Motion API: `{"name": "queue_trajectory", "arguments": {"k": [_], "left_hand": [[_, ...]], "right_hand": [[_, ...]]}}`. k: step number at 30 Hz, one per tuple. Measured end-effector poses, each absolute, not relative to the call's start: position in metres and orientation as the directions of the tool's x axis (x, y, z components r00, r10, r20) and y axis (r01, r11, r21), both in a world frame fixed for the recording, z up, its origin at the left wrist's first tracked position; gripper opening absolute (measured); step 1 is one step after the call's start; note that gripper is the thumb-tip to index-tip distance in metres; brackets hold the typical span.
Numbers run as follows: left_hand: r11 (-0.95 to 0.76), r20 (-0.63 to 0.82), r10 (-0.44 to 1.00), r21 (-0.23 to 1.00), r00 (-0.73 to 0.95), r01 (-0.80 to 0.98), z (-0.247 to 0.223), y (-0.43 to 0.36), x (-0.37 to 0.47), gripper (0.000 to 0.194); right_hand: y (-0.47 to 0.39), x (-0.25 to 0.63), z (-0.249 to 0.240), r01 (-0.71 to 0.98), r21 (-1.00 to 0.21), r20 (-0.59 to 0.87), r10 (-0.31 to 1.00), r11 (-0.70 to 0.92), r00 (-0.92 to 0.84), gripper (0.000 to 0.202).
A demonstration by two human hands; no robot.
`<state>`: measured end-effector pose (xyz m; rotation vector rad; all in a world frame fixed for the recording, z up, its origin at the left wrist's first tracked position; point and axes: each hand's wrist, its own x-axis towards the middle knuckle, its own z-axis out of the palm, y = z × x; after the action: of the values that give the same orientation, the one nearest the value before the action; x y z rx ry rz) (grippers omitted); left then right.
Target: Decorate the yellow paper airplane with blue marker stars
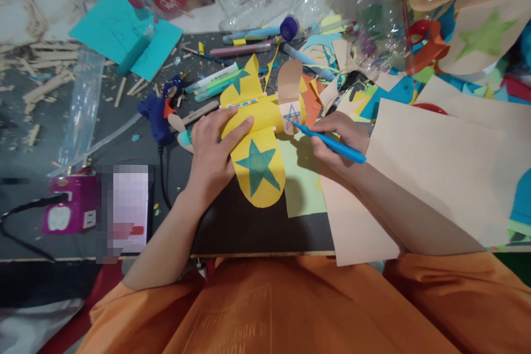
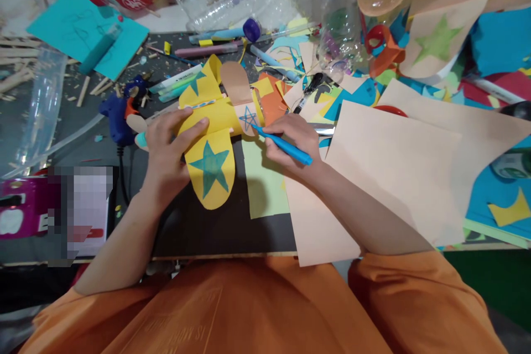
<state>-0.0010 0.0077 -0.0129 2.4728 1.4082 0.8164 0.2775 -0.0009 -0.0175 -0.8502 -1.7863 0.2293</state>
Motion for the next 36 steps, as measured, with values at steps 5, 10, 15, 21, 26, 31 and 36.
{"name": "queue_trajectory", "arguments": {"k": [5, 10, 15, 21, 26, 31, 36], "left_hand": [[-0.543, 0.362, 0.834, 0.395, 0.417, 0.741, -0.013, 0.007, -0.002, 0.042], [-0.588, 0.415, 0.794, 0.335, 0.445, 0.736, -0.014, 0.008, -0.005, 0.039], [-0.589, 0.415, 0.791, 0.313, 0.450, 0.745, -0.014, 0.008, -0.004, 0.041], [-0.657, 0.503, 0.709, 0.217, 0.494, 0.722, -0.008, 0.011, -0.008, 0.037], [-0.650, 0.355, 0.757, 0.317, 0.549, 0.691, 0.001, 0.013, -0.014, 0.033], [-0.694, 0.386, 0.716, 0.302, 0.582, 0.654, -0.001, 0.012, -0.014, 0.034], [-0.726, 0.478, 0.670, 0.263, 0.568, 0.635, -0.004, 0.011, -0.011, 0.038]], "right_hand": [[-0.002, 0.277, -0.021, 0.443, -0.555, 0.750, 0.654, 0.704, -0.099, 0.015], [-0.005, 0.280, -0.019, 0.467, -0.601, 0.701, 0.709, 0.649, -0.083, 0.013], [-0.005, 0.281, -0.018, 0.329, -0.710, 0.661, 0.750, 0.622, 0.007, 0.013], [0.001, 0.285, -0.017, -0.016, -0.889, 0.457, 0.888, 0.458, 0.053, 0.018], [0.010, 0.288, -0.011, -0.241, -0.951, 0.208, 0.978, 0.195, -0.030, 0.032], [0.004, 0.284, -0.006, -0.170, -0.967, 0.195, 0.981, 0.191, -0.007, 0.030], [-0.003, 0.274, -0.004, -0.060, -0.958, 0.280, 0.959, 0.282, 0.036, 0.019]]}}
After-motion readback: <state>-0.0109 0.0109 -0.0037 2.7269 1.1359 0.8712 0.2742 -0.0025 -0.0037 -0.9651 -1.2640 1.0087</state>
